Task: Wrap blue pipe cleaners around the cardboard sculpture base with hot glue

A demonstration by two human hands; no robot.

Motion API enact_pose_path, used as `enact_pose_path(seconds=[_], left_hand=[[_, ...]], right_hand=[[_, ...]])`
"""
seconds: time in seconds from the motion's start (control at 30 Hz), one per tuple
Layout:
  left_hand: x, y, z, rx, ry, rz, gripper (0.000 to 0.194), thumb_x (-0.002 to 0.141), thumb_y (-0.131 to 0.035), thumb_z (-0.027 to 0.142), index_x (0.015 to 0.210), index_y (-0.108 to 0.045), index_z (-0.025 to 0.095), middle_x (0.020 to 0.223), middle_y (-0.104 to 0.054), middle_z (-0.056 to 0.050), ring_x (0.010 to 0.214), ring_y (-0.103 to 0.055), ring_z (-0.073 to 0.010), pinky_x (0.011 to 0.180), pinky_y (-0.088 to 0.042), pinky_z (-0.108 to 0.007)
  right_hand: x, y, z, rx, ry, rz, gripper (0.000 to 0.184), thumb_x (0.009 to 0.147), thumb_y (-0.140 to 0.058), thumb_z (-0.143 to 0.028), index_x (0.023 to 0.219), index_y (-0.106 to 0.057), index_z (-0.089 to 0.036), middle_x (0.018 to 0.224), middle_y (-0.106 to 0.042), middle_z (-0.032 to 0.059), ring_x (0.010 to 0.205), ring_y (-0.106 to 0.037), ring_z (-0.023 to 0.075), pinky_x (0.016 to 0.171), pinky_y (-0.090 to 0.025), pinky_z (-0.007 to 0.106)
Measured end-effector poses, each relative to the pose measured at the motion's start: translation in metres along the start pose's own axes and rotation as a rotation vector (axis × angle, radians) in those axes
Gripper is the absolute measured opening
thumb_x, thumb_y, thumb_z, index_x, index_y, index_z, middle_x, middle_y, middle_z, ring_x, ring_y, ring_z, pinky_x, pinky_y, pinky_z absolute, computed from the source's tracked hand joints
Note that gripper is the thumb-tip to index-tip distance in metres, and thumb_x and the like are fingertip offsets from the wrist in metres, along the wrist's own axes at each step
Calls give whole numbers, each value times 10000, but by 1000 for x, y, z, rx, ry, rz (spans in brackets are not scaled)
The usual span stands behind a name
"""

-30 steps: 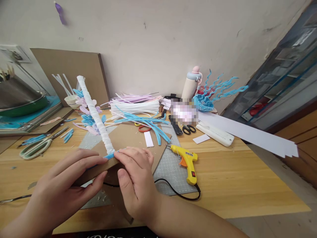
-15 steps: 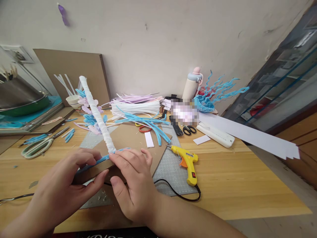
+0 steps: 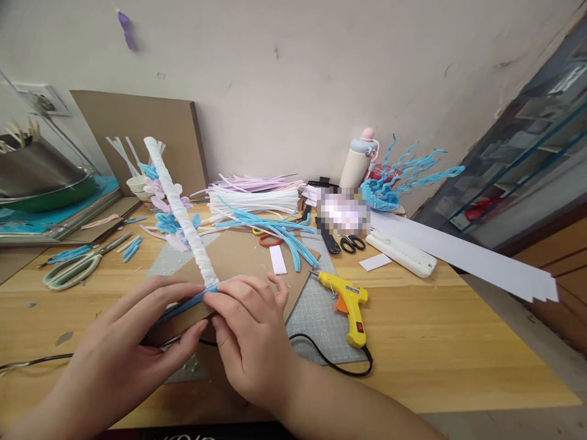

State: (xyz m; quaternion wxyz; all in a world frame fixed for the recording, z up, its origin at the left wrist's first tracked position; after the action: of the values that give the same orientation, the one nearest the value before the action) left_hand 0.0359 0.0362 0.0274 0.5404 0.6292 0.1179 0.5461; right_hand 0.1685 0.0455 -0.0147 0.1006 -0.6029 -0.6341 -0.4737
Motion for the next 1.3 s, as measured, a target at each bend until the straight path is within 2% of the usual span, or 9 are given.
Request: enact_pose_path(seconds=[0.17,0.5,0.7,0.8,0.9,1.07,1.3], left_hand=[[1,-1,0,-43,15,2,187,865,-593,243,1051,-597,225,1029,-633,-30,925,-650,-158,802,-549,-270],[3,2,4,-54,-17,43,138,859,-598,217,992,-630,211,963,-659,-26,866,-661,-146,766,-554,-252],[2,2,4,-60,-37,51,152,849,-612,205,1001,-619,208,967,-667,-25,858,-656,-146,758,-549,-263],[2,3,5,-52,-53,50,168,852,-621,213,1020,-609,220,966,-663,-26,859,-636,-155,757,-542,-288],[1,5,5,-8,-53,73,176,845,-633,210,1018,-619,237,987,-633,-32,894,-600,-170,793,-521,-328],[-2,9,4,74,-54,115,210,821,-659,218,1025,-632,258,1050,-591,-42,936,-572,-198,839,-482,-391],[-3,10,6,114,-65,133,220,817,-655,223,1024,-620,288,1064,-579,-44,949,-572,-217,840,-473,-423]], right_hand=[[0,2,2,-15,-8,54,283,921,-522,-105,1124,-591,-289,1117,-718,-12,1081,-633,184,1088,-256,436],[3,6,0,-38,27,68,247,939,-527,-107,1079,-619,-289,1058,-753,-2,1039,-660,198,1082,-243,453],[2,5,2,-19,-3,62,258,932,-522,-108,1097,-603,-289,1035,-739,-12,1017,-659,190,1089,-244,434],[1,3,3,-35,-27,48,300,938,-503,-141,1201,-567,-271,1102,-708,23,1066,-631,204,1092,-237,439],[2,1,4,-79,-23,9,285,955,-481,-180,1209,-578,-262,1170,-678,51,1152,-589,230,1111,-189,453],[5,-1,5,-105,29,-38,219,992,-455,-221,1158,-586,-280,1156,-704,20,1231,-538,241,1125,-131,458],[5,-3,8,-87,26,-56,188,1010,-441,-258,1129,-582,-293,1161,-697,10,1243,-506,243,1106,-151,470]])
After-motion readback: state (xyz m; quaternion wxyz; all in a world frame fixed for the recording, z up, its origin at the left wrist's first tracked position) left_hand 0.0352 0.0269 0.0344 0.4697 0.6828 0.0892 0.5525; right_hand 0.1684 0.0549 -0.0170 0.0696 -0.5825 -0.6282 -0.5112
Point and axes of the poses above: each hand's wrist, its own x-axis towards the middle knuckle, its own y-axis out of the back of the hand, z = x × y, the point moved 7 cm from there along x, towards the middle knuckle
